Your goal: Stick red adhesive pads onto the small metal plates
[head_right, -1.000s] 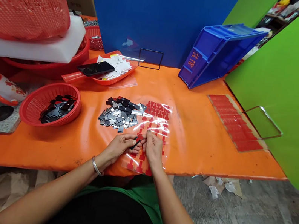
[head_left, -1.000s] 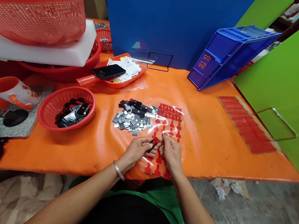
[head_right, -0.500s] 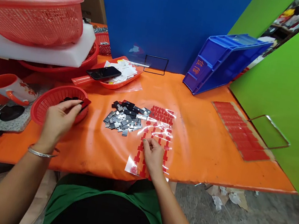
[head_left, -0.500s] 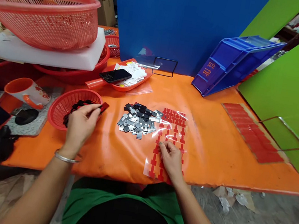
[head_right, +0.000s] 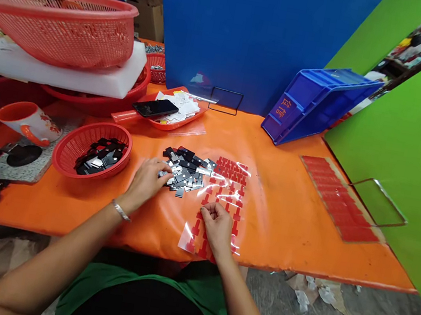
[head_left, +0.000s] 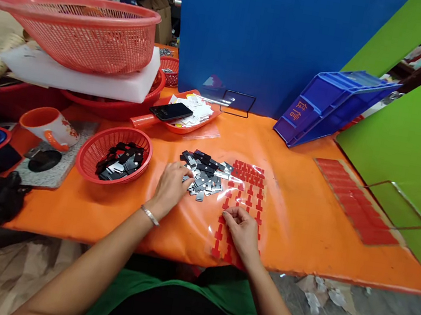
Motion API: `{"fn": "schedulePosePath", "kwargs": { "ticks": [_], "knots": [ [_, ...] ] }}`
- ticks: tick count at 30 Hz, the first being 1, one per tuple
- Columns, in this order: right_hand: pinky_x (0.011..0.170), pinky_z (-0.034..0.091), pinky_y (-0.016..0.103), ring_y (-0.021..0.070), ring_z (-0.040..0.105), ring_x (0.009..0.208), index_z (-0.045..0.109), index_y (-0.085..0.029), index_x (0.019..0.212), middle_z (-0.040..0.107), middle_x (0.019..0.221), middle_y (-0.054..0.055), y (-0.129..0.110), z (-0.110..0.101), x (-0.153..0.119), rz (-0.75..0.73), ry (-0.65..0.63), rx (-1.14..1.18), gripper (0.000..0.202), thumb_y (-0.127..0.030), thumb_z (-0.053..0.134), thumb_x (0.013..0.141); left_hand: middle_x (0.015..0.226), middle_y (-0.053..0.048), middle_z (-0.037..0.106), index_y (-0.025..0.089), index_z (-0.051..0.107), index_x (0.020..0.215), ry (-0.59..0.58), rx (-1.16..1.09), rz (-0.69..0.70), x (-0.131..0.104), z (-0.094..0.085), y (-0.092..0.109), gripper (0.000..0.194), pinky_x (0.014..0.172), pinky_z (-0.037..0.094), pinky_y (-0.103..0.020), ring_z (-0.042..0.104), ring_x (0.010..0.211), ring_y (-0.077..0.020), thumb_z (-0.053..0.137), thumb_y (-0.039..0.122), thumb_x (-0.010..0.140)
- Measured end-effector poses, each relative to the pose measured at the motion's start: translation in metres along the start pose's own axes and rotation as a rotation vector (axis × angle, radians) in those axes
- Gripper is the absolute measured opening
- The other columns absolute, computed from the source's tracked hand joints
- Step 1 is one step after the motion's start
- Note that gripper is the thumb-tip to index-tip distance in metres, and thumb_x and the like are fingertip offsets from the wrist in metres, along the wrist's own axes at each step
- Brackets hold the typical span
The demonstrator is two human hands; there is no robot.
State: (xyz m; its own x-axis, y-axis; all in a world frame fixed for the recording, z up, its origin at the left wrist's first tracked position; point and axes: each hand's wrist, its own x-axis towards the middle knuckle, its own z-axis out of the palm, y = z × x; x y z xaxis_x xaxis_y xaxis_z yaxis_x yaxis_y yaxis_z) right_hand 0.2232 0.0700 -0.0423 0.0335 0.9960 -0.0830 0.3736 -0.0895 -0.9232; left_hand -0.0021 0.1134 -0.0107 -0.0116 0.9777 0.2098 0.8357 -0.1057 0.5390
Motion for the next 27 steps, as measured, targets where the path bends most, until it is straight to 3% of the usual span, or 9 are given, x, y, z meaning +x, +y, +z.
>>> {"fn": "schedulePosePath", "kwargs": {
  "ticks": [3,6,11,15,21,24,27],
  "knots": [
    [0.050,0.038,0.025,0.0139,0.049,0.052,0.060,-0.018,0.069,0.057,0.060,0.001,0.001,0.000,0.001,0.001,-0.003,-0.007,0.025,-0.042,0.063,0.073,0.092,-0.010,0.059,0.016,0.067,0.090,-0.051,0.032,-0.036,0.009,0.026,0.008,0.018,0.084,0.042,-0.034,0.053,0.096,-0.0254,0.064,0.029,0.078],
    [0.049,0.038,0.025,0.0140,0.048,0.052,0.060,-0.018,0.069,0.057,0.060,0.001,0.000,0.000,0.001,0.003,0.005,-0.003,0.026,-0.044,0.062,0.073,0.093,-0.011,0.059,0.015,0.066,0.090,-0.085,0.070,-0.048,0.014,0.037,0.011,0.019,0.084,0.041,-0.035,0.053,0.097,-0.0265,0.067,0.028,0.075],
    [0.050,0.038,0.025,0.0142,0.049,0.053,0.059,-0.019,0.068,0.058,0.061,0.001,0.002,0.000,0.000,0.000,0.001,0.003,0.026,-0.045,0.062,0.073,0.087,-0.008,0.063,0.018,0.063,0.085,-0.091,0.009,-0.079,0.015,0.034,0.011,0.011,0.076,0.042,-0.031,0.057,0.089,-0.0231,0.066,0.020,0.075],
    [0.051,0.039,0.025,0.0148,0.050,0.054,0.059,-0.019,0.069,0.059,0.062,0.002,0.002,-0.001,0.000,0.003,-0.002,0.005,0.024,-0.042,0.061,0.074,0.083,-0.005,0.065,0.019,0.062,0.079,-0.002,-0.029,-0.056,0.010,0.024,0.010,0.006,0.073,0.042,-0.030,0.058,0.083,-0.0209,0.060,0.014,0.078],
    [0.054,0.044,0.027,0.0172,0.055,0.059,0.063,-0.018,0.071,0.064,0.066,0.004,-0.016,-0.002,-0.008,-0.026,-0.048,0.053,0.032,-0.049,0.058,0.077,0.083,-0.004,0.064,0.019,0.061,0.080,0.079,-0.155,0.151,-0.030,0.010,0.021,0.006,0.077,0.044,-0.031,0.057,0.084,-0.0188,0.057,0.015,0.083],
    [0.041,0.034,0.023,0.0115,0.046,0.046,0.064,-0.017,0.076,0.063,0.064,0.004,-0.028,0.001,-0.012,0.126,-0.139,0.211,0.040,-0.056,0.052,0.080,0.083,-0.004,0.065,0.020,0.062,0.083,0.078,-0.225,0.277,-0.061,0.006,0.029,0.010,0.078,0.046,-0.031,0.057,0.084,-0.0181,0.053,0.017,0.086],
    [0.035,0.024,0.019,0.0077,0.039,0.039,0.065,-0.016,0.082,0.059,0.057,0.000,-0.033,0.006,-0.013,0.296,-0.259,0.373,0.037,-0.052,0.064,0.071,0.090,-0.005,0.065,0.021,0.064,0.087,0.045,-0.285,0.322,-0.082,0.005,0.032,0.014,0.081,0.047,-0.032,0.057,0.090,-0.0184,0.051,0.015,0.087]
  ]
}}
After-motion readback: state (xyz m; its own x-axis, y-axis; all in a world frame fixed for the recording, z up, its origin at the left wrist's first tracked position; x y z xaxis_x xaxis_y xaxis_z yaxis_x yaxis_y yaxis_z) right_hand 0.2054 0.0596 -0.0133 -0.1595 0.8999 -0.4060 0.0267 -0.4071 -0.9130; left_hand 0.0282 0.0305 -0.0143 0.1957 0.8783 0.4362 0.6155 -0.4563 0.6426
